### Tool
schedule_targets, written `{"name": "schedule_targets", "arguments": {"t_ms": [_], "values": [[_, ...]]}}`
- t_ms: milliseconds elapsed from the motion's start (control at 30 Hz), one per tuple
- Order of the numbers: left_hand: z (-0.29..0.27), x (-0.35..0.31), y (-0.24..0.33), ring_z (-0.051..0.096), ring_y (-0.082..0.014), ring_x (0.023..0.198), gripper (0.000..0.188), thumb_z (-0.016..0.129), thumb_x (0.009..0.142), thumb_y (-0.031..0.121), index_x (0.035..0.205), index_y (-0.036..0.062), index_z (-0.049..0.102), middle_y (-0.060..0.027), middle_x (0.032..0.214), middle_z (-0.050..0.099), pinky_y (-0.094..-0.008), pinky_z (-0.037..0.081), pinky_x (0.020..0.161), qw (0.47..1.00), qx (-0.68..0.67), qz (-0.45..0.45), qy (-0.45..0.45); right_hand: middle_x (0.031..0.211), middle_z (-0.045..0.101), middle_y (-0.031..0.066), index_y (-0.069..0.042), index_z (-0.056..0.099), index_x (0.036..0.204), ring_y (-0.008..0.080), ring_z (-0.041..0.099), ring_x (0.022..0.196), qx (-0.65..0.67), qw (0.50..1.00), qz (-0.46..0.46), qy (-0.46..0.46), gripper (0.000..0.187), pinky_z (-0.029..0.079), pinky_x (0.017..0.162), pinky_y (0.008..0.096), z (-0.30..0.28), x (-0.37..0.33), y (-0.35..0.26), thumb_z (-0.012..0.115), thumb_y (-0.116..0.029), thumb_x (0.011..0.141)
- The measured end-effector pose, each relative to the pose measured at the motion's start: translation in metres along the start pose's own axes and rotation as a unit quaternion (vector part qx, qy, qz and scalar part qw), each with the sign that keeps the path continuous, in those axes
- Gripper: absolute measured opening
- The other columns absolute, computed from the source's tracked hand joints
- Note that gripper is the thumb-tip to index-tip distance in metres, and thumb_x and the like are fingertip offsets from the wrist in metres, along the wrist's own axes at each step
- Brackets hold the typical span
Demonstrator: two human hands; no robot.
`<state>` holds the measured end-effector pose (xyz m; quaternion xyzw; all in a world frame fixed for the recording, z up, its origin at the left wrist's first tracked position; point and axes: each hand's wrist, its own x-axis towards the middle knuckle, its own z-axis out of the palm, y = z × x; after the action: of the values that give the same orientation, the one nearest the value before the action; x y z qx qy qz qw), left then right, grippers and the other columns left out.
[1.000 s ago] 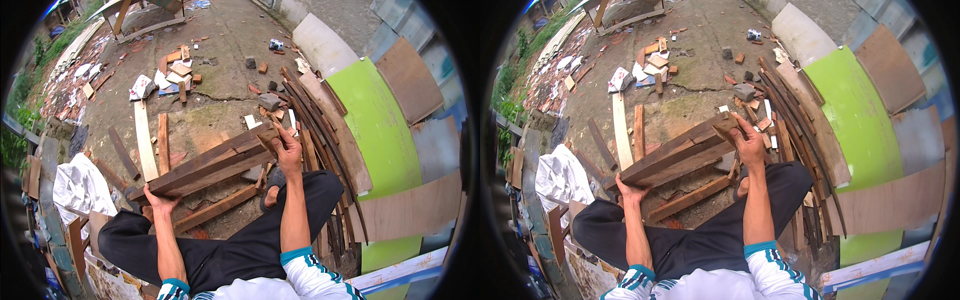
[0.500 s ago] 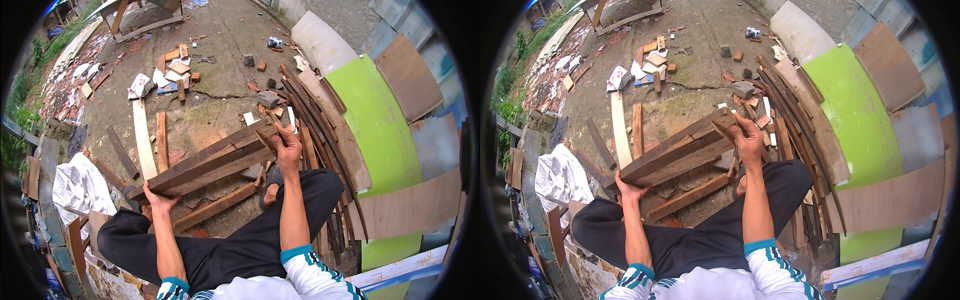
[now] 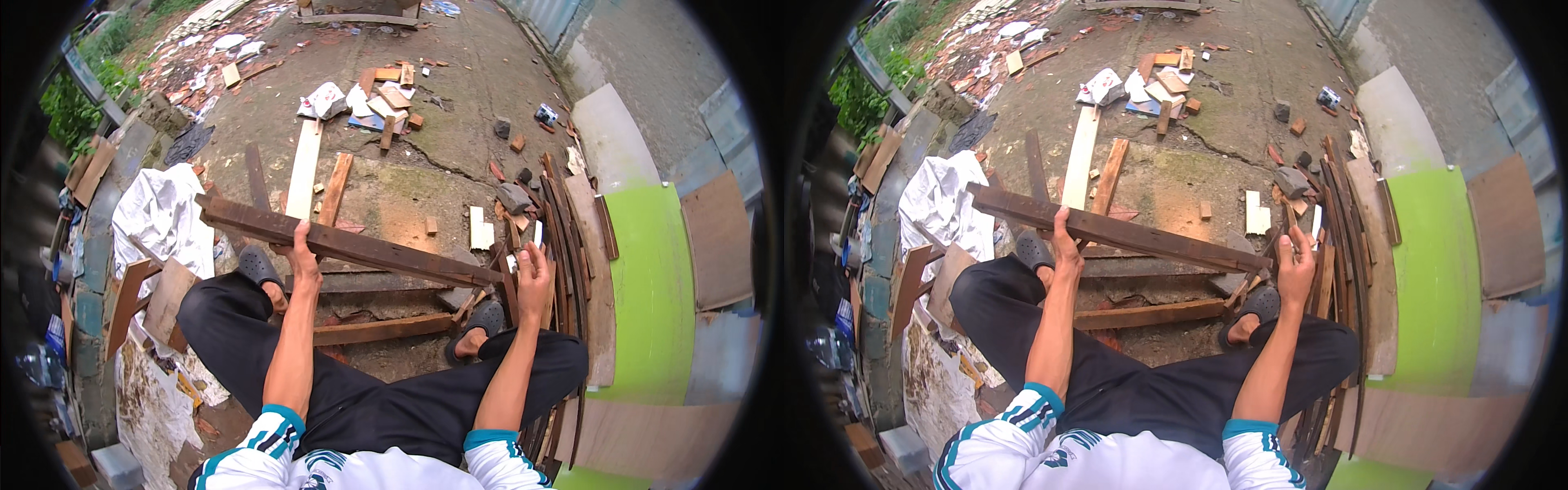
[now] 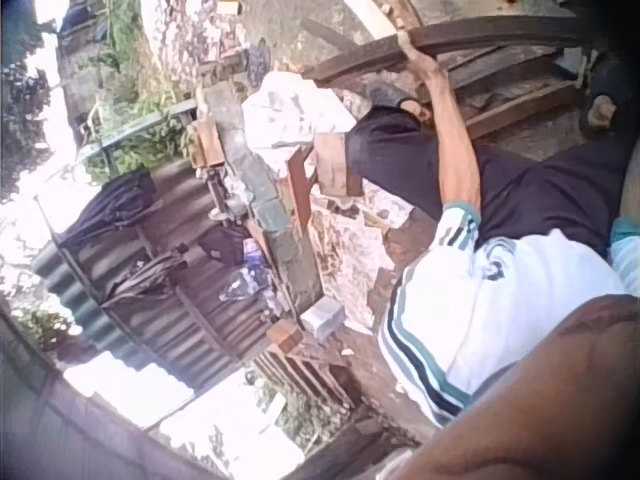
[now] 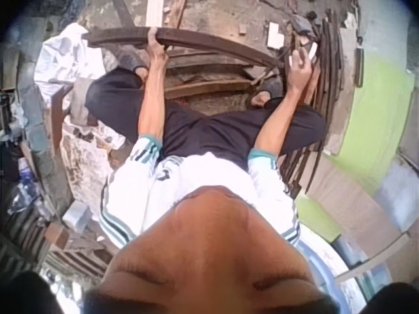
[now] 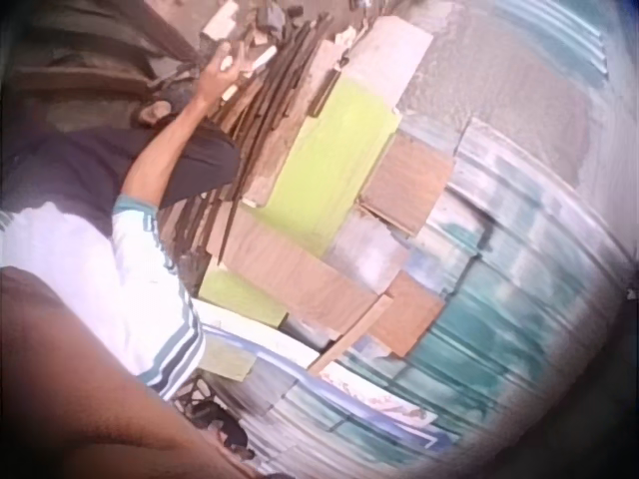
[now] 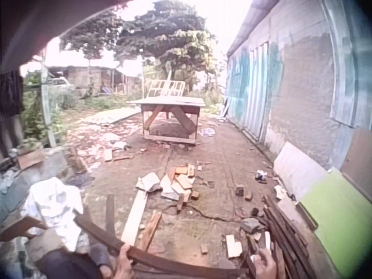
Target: The person sits on the ground and uses a hand saw to cut a small wooden block. They reposition the wood and continue sawing, then lift and inspect the cut piece.
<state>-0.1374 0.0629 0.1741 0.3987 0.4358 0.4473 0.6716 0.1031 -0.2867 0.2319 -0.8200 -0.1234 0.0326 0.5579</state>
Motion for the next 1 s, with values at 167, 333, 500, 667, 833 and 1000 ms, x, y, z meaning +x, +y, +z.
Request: {"name": "schedule_targets", "arguments": {"t_ms": [167,333,500,667,833,1000], "values": [[0.021,-0.020,0.009,0.042,-0.0323,0.130,0.123,0.081,0.078,0.041,0.159,-0.0008,-0.002,-0.0200,0.138,0.035,-0.0445,0.035,0.114,0.972,0.153,0.172,-0.051,0.144,0.059,0.0251,-0.003,0.051,0.151,0.0389,0.053,0.137,-0.105,0.944,-0.113,-0.293,0.088,0.041,0.116,0.0463,0.090,-0.047,-0.032,0.081,-0.053,0.085],[0.033,-0.021,0.000,0.051,-0.0305,0.117,0.116,0.080,0.077,0.047,0.155,0.0001,0.007,-0.0188,0.126,0.042,-0.0433,0.047,0.100,0.977,0.123,0.065,-0.159,0.138,0.063,0.0241,-0.003,0.053,0.147,0.0387,0.060,0.130,-0.171,0.890,-0.129,-0.403,0.090,0.048,0.108,0.0472,0.141,-0.078,-0.043,0.089,-0.046,0.076],[0.035,-0.018,-0.015,0.058,-0.0325,0.112,0.116,0.080,0.075,0.048,0.155,0.0030,0.009,-0.0192,0.123,0.047,-0.0470,0.054,0.094,0.965,0.138,0.009,-0.221,0.116,0.074,0.0227,-0.009,0.057,0.142,0.0400,0.071,0.109,-0.160,0.905,-0.075,-0.386,0.074,0.055,0.094,0.0472,0.146,-0.094,-0.037,0.084,-0.030,0.076],[0.047,-0.047,-0.056,0.054,-0.0420,0.126,0.139,0.083,0.070,0.053,0.160,-0.0006,-0.007,-0.0299,0.138,0.041,-0.0493,0.052,0.106,0.933,0.217,0.019,-0.286,0.112,0.074,0.0252,-0.010,0.056,0.142,0.0427,0.071,0.108,-0.168,0.933,-0.026,-0.317,0.070,0.056,0.092,0.0492,0.151,-0.110,0.027,0.079,-0.025,0.078],[0.044,-0.070,-0.123,0.030,-0.0493,0.150,0.161,0.087,0.061,0.060,0.158,-0.0041,-0.024,-0.0388,0.163,0.011,-0.0513,0.036,0.121,0.895,0.310,-0.019,-0.321,0.108,0.073,0.0288,-0.007,0.055,0.140,0.0463,0.070,0.104,-0.122,0.956,-0.008,-0.265,0.066,0.056,0.086,0.0500,0.150,-0.116,0.069,0.079,-0.027,0.082],[0.038,-0.080,-0.148,0.025,-0.0479,0.153,0.161,0.088,0.062,0.060,0.159,-0.0044,-0.023,-0.0366,0.165,0.008,-0.0512,0.032,0.124,0.886,0.276,-0.057,-0.369,0.108,0.072,0.0296,-0.009,0.050,0.141,0.0481,0.070,0.102,-0.128,0.970,-0.002,-0.206,0.062,0.056,0.082,0.0505,0.157,-0.128,0.068,0.076,-0.025,0.087]]}}
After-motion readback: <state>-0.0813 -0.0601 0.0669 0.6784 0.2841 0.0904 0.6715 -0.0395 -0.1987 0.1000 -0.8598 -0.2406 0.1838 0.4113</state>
